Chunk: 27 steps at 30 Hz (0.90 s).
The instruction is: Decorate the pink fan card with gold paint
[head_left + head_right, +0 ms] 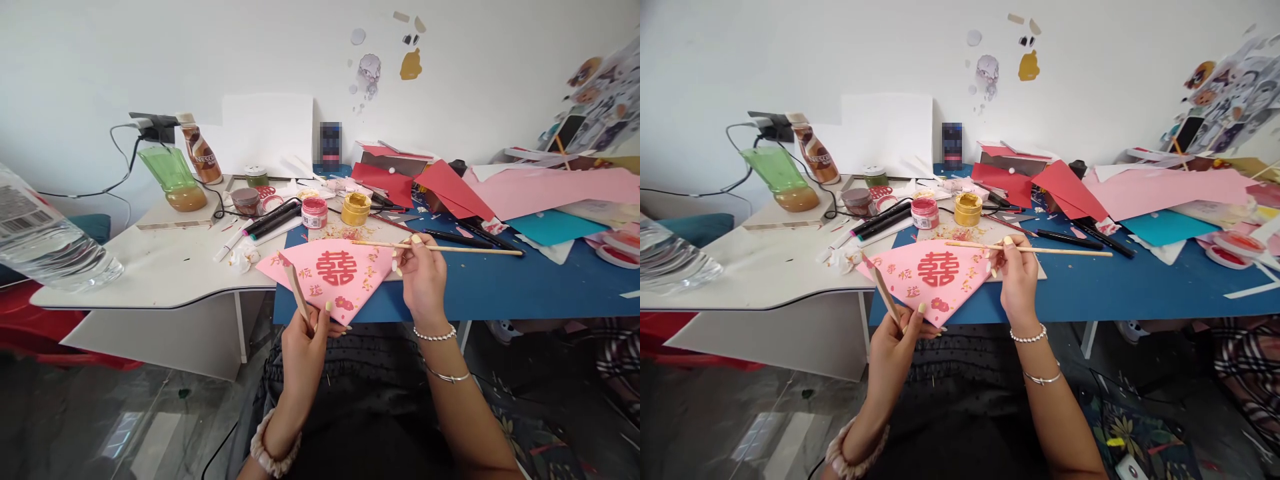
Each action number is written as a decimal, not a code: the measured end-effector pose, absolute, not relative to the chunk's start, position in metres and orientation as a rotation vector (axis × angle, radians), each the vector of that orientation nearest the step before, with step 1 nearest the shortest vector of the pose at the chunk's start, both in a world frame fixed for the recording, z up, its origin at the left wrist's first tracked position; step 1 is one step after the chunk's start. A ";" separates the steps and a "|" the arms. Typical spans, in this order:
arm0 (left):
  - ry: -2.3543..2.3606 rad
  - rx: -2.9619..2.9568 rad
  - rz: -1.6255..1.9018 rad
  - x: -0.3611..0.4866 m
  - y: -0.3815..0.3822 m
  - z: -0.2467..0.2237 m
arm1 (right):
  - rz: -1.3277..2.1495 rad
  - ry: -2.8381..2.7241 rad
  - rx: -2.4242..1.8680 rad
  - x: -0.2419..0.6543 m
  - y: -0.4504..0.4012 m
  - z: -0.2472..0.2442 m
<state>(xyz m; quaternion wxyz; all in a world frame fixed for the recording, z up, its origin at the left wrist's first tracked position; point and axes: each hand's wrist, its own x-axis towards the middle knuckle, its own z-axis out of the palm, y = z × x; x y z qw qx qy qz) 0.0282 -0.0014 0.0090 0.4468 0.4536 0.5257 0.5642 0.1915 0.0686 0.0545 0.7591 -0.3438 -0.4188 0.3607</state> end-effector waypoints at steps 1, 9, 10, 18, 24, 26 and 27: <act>1.311 1.125 1.412 0.027 -0.003 0.007 | 0.787 -0.906 -0.753 0.192 0.068 0.055; 1.404 1.195 1.455 0.024 -0.012 -0.007 | 0.596 -0.969 -0.828 0.197 0.064 0.053; 1.415 1.204 1.453 0.024 -0.012 -0.009 | 0.587 -0.994 -0.842 0.195 0.064 0.052; 1.432 1.235 1.414 0.024 -0.009 -0.011 | 0.580 -1.151 -0.883 0.175 0.069 0.044; 1.443 1.247 1.419 0.023 -0.009 -0.012 | 0.239 -1.259 -0.992 0.166 0.071 0.040; 1.433 1.258 1.421 0.023 -0.008 -0.013 | 0.178 -1.304 -1.014 0.165 0.072 0.044; 1.428 1.263 1.419 0.023 -0.009 -0.013 | 0.164 -1.325 -1.016 0.164 0.073 0.047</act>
